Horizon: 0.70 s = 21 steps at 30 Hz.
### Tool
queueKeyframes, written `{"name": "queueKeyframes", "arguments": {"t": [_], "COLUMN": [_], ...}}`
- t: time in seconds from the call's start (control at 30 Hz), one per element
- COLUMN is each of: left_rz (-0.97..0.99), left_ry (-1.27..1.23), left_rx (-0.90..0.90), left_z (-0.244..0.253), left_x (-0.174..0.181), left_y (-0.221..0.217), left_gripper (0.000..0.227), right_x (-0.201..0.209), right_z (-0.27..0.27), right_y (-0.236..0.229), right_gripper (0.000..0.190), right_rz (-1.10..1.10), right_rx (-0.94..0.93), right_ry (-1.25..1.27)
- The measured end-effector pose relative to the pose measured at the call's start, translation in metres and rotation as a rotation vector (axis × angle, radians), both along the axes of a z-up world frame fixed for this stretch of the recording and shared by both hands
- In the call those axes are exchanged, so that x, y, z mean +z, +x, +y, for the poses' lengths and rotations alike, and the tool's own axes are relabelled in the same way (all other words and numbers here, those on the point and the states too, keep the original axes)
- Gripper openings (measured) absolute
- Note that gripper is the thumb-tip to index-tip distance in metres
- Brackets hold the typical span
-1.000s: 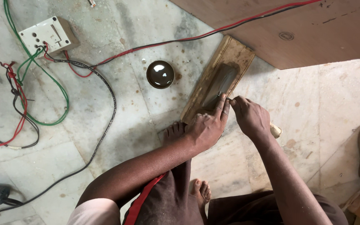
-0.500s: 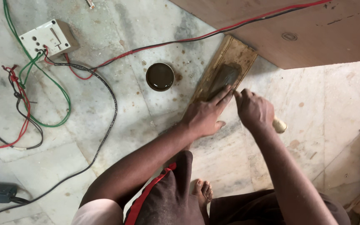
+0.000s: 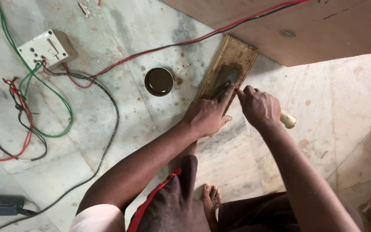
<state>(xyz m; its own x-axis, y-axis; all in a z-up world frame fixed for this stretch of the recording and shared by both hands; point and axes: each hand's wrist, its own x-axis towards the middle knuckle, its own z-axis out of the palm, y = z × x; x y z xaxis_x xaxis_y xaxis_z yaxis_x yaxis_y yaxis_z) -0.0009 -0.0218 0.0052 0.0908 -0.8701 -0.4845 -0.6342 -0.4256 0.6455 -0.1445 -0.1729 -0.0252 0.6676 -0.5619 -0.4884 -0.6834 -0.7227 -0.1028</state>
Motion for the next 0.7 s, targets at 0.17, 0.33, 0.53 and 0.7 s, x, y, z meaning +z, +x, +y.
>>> {"name": "queueKeyframes", "arguments": {"t": [0.17, 0.33, 0.53, 0.7], "left_rz": [0.005, -0.069, -0.033, -0.165], "left_ry": [-0.067, -0.217, -0.104, -0.595], "left_rx": [-0.021, 0.022, -0.041, 0.109], "left_z": [0.032, 0.015, 0.011, 0.025], "left_x": [0.013, -0.005, 0.013, 0.030], "left_y": [-0.019, -0.011, -0.007, -0.009], "left_gripper": [0.113, 0.106, 0.107, 0.115], "right_x": [0.006, -0.009, 0.000, -0.009], "right_z": [0.039, 0.015, 0.016, 0.027], "right_y": [-0.017, -0.014, -0.006, -0.023], "right_gripper": [0.045, 0.039, 0.042, 0.040], "right_rz": [-0.046, -0.069, 0.050, -0.130], "right_rx": [0.013, 0.021, 0.006, 0.021], "right_ry": [-0.019, -0.051, -0.009, -0.045]}}
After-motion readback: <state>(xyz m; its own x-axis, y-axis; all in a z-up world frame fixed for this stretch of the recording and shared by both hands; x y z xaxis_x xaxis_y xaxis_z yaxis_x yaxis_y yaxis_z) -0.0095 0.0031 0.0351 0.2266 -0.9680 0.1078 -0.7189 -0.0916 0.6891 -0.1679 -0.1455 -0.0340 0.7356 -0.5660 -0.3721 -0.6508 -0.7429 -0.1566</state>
